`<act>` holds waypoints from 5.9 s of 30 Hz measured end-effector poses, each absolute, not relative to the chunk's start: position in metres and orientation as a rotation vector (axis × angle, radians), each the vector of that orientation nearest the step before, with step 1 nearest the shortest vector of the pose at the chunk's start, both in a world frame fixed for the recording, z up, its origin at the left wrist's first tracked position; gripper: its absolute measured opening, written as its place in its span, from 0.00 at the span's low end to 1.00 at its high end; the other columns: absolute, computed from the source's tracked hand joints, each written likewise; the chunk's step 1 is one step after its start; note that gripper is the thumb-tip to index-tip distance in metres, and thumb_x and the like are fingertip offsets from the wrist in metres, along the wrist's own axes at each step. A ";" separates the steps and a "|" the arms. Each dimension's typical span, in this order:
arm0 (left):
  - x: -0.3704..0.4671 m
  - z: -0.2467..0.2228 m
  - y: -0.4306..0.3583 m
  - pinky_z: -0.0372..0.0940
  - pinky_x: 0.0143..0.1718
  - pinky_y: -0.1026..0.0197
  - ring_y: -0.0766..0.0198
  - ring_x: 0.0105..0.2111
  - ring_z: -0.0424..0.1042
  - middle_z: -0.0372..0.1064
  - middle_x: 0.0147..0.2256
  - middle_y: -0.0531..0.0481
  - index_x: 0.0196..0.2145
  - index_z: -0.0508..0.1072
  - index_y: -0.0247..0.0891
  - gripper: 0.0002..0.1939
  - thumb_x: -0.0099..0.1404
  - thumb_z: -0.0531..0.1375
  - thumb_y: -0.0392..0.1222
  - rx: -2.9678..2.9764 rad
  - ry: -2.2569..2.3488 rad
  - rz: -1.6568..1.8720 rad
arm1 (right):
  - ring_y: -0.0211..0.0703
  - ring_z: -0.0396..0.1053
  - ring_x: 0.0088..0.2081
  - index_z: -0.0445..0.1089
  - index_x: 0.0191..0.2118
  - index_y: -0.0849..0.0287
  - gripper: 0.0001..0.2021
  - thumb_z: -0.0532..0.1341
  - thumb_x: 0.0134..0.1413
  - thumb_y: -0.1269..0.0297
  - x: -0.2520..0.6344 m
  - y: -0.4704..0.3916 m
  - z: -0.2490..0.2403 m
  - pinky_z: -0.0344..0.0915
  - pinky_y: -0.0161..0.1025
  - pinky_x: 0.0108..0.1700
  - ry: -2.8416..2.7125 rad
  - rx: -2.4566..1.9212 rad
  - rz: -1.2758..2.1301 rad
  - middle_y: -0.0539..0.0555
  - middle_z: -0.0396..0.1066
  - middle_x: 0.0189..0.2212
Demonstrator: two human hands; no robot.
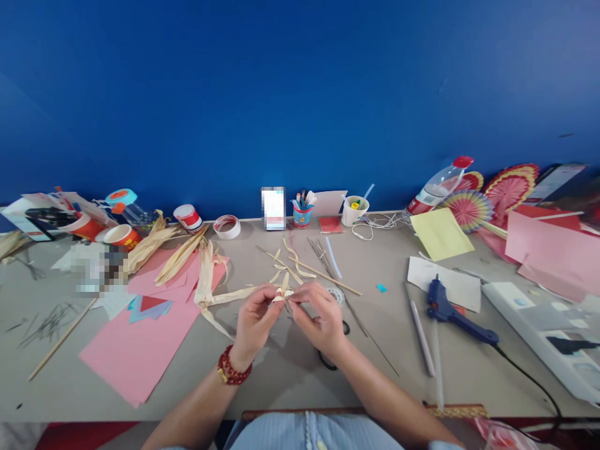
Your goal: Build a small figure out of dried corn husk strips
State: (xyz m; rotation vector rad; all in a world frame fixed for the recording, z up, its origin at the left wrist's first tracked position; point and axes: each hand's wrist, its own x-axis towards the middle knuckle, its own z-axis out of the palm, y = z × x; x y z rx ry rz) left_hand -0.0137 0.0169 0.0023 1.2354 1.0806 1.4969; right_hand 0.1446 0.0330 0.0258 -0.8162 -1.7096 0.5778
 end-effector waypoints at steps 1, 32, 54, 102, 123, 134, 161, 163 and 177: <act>-0.014 0.001 0.017 0.67 0.39 0.61 0.62 0.35 0.70 0.72 0.33 0.48 0.31 0.76 0.37 0.05 0.61 0.65 0.41 1.233 1.082 1.494 | 0.45 0.71 0.33 0.70 0.32 0.54 0.06 0.60 0.56 0.73 0.144 0.033 0.027 0.67 0.44 0.38 -1.716 -0.817 0.563 0.53 0.73 0.29; -0.015 0.010 0.019 0.63 0.35 0.64 0.67 0.31 0.67 0.66 0.30 0.53 0.29 0.75 0.39 0.04 0.59 0.67 0.40 0.887 0.917 1.526 | 0.43 0.68 0.30 0.65 0.27 0.56 0.07 0.58 0.57 0.65 0.228 0.058 0.034 0.64 0.37 0.31 -1.864 -1.472 0.165 0.53 0.69 0.29; -0.010 0.008 0.018 0.64 0.37 0.62 0.65 0.33 0.67 0.67 0.30 0.51 0.29 0.75 0.38 0.06 0.58 0.67 0.41 0.932 0.963 1.476 | 0.51 0.71 0.50 0.75 0.42 0.53 0.08 0.59 0.62 0.61 0.187 0.035 0.031 0.65 0.50 0.55 -1.862 -1.053 0.802 0.56 0.76 0.45; -0.012 -0.002 0.013 0.66 0.40 0.62 0.63 0.39 0.69 0.68 0.37 0.49 0.35 0.76 0.40 0.04 0.63 0.63 0.34 1.375 1.020 1.568 | 0.43 0.72 0.35 0.70 0.30 0.56 0.08 0.64 0.58 0.61 0.141 0.034 0.001 0.68 0.40 0.42 -1.525 -0.777 1.142 0.52 0.73 0.30; -0.010 0.009 0.013 0.68 0.39 0.61 0.61 0.37 0.71 0.70 0.35 0.47 0.35 0.78 0.39 0.04 0.64 0.62 0.36 1.418 1.020 1.566 | 0.44 0.72 0.34 0.72 0.30 0.56 0.05 0.65 0.57 0.64 0.140 0.031 0.010 0.68 0.41 0.40 -1.600 -0.804 0.934 0.53 0.74 0.29; -0.011 0.007 0.012 0.68 0.39 0.60 0.60 0.38 0.70 0.70 0.35 0.46 0.34 0.79 0.38 0.04 0.63 0.63 0.38 1.404 1.027 1.561 | 0.45 0.72 0.34 0.71 0.30 0.55 0.05 0.64 0.57 0.66 0.140 0.030 0.013 0.68 0.43 0.40 -1.618 -0.782 0.890 0.53 0.75 0.29; -0.009 0.005 0.012 0.67 0.42 0.59 0.60 0.40 0.68 0.67 0.35 0.47 0.33 0.77 0.39 0.02 0.63 0.63 0.39 1.257 0.937 1.531 | 0.44 0.72 0.33 0.72 0.29 0.55 0.07 0.66 0.56 0.61 0.140 0.030 0.008 0.69 0.42 0.40 -1.541 -0.812 0.979 0.53 0.75 0.29; -0.009 0.005 0.012 0.66 0.41 0.60 0.60 0.40 0.67 0.66 0.35 0.47 0.33 0.76 0.38 0.03 0.63 0.63 0.39 1.265 0.946 1.516 | 0.44 0.72 0.33 0.72 0.30 0.55 0.07 0.66 0.56 0.61 0.140 0.030 0.008 0.69 0.41 0.40 -1.543 -0.817 0.987 0.53 0.75 0.29; -0.011 0.005 0.014 0.64 0.41 0.60 0.60 0.39 0.67 0.67 0.34 0.47 0.32 0.75 0.38 0.02 0.63 0.63 0.37 1.353 0.961 1.533 | 0.43 0.72 0.33 0.73 0.31 0.56 0.05 0.65 0.56 0.63 0.141 0.030 0.009 0.68 0.40 0.40 -1.561 -0.796 0.995 0.52 0.74 0.29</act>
